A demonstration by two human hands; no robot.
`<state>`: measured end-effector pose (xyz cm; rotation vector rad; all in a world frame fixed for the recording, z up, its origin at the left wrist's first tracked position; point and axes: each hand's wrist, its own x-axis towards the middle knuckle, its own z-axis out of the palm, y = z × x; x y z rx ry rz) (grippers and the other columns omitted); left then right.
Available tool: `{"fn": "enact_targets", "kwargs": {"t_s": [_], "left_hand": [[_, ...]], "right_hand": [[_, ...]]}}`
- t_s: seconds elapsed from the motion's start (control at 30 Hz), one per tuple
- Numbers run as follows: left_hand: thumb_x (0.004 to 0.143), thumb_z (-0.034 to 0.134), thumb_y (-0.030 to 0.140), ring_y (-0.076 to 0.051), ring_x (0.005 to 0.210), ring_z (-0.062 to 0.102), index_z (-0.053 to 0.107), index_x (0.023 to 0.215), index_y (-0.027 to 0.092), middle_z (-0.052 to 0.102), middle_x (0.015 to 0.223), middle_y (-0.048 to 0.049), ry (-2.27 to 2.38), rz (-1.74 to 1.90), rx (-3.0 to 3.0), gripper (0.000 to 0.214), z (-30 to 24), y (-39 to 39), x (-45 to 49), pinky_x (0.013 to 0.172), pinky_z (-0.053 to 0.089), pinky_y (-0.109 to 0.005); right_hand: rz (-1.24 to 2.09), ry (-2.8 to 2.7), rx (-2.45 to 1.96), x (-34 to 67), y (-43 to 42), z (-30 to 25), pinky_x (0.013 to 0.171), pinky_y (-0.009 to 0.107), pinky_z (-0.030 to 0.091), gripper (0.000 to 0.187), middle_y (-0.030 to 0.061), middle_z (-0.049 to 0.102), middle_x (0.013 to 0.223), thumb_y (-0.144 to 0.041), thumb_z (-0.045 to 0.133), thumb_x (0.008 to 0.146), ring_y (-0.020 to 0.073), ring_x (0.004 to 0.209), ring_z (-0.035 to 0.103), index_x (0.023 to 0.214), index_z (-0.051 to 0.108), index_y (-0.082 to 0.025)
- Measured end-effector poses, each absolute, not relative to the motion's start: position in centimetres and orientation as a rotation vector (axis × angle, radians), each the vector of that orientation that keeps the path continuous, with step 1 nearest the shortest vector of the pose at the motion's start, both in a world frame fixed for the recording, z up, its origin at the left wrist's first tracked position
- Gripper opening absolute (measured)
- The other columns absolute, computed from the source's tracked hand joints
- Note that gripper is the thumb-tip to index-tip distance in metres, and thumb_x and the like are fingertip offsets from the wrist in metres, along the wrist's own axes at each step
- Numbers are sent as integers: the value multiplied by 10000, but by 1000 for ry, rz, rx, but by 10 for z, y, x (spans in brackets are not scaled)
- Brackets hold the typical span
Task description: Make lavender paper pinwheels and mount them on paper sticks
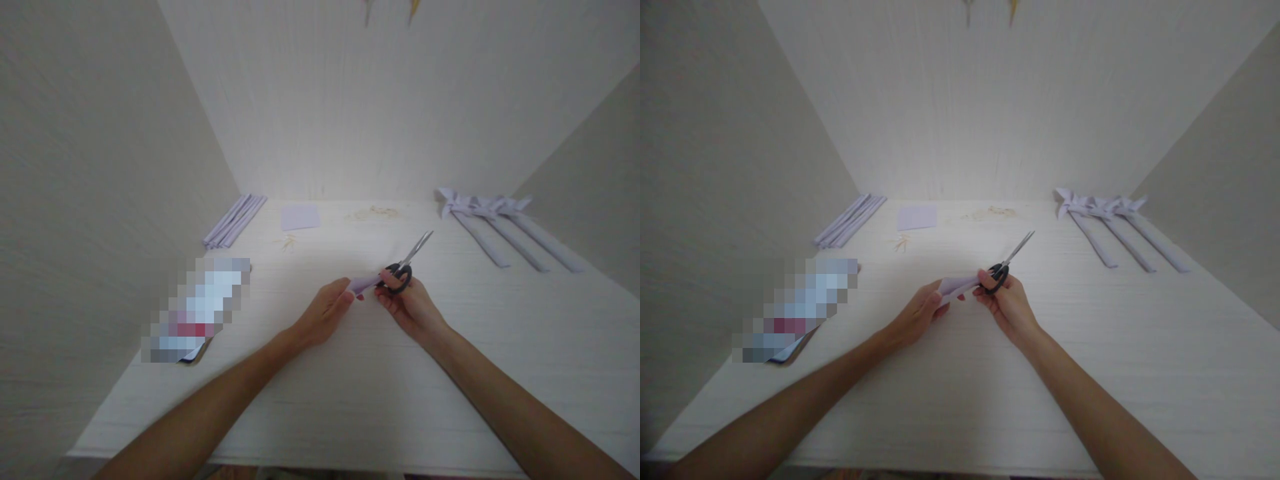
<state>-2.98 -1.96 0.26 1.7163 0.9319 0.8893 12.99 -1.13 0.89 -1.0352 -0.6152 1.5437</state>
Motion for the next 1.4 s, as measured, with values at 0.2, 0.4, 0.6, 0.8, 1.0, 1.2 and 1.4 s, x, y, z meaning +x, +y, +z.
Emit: {"fn": "enact_targets", "kwargs": {"t_s": [0.2, 0.4, 0.6, 0.8, 1.0, 1.2, 1.4], "left_hand": [[753, 249, 600, -83, 445, 314, 565, 823, 145, 367, 500, 36, 930, 889, 1632, 558, 2, -19, -28, 446, 247, -207], [783, 250, 552, -71, 433, 329, 575, 797, 138, 390, 503, 28, 972, 886, 1548, 526, 0, -17, -28, 425, 247, -200], [733, 272, 624, -69, 409, 363, 585, 709, 120, 435, 485, 9, 1034, 922, 1404, 594, -2, -14, -28, 390, 250, -200], [667, 299, 689, -87, 376, 390, 585, 701, 111, 491, 469, -10, 1127, 934, 1268, 646, 6, -14, -26, 378, 284, -215], [707, 321, 638, -175, 622, 562, 632, 788, 108, 625, 653, -70, 1167, 1005, 1256, 620, 3, -9, -30, 560, 416, -260], [719, 376, 594, -178, 700, 593, 642, 812, 125, 655, 756, -77, 1061, 1050, 1132, 547, -2, -5, -32, 661, 437, -265], [702, 422, 579, -177, 692, 592, 633, 785, 122, 649, 710, -78, 1057, 1074, 1025, 510, -2, -3, -32, 654, 437, -259]], "right_hand": [[1540, -648, -1032, 132, -11, 6, 410, 96, 474, 235, -42, 557, 503, -252, 737, 543, 41, 433, 535, 637, 550, -145], [1551, -658, -1003, 133, -10, 6, 423, 96, 471, 201, -44, 557, 519, -226, 724, 566, 39, 448, 539, 635, 555, -143], [1563, -669, -970, 132, -9, 5, 435, 106, 474, 166, -39, 573, 563, -208, 710, 586, 43, 484, 547, 642, 567, -144], [1595, -663, -945, 135, -11, 4, 469, 138, 497, 144, -37, 588, 591, -151, 705, 572, 54, 512, 550, 645, 581, -142], [1644, -653, -918, 136, -11, 4, 567, 185, 532, 162, -8, 641, 665, -99, 689, 546, 94, 591, 595, 677, 601, -136], [1675, -661, -888, 137, -10, 4, 568, 186, 536, 185, 2, 651, 654, -86, 690, 529, 110, 583, 610, 685, 603, -133], [1703, -679, -865, 135, -11, 5, 573, 185, 538, 189, 18, 662, 688, -98, 682, 554, 119, 608, 620, 731, 618, -116]]}}
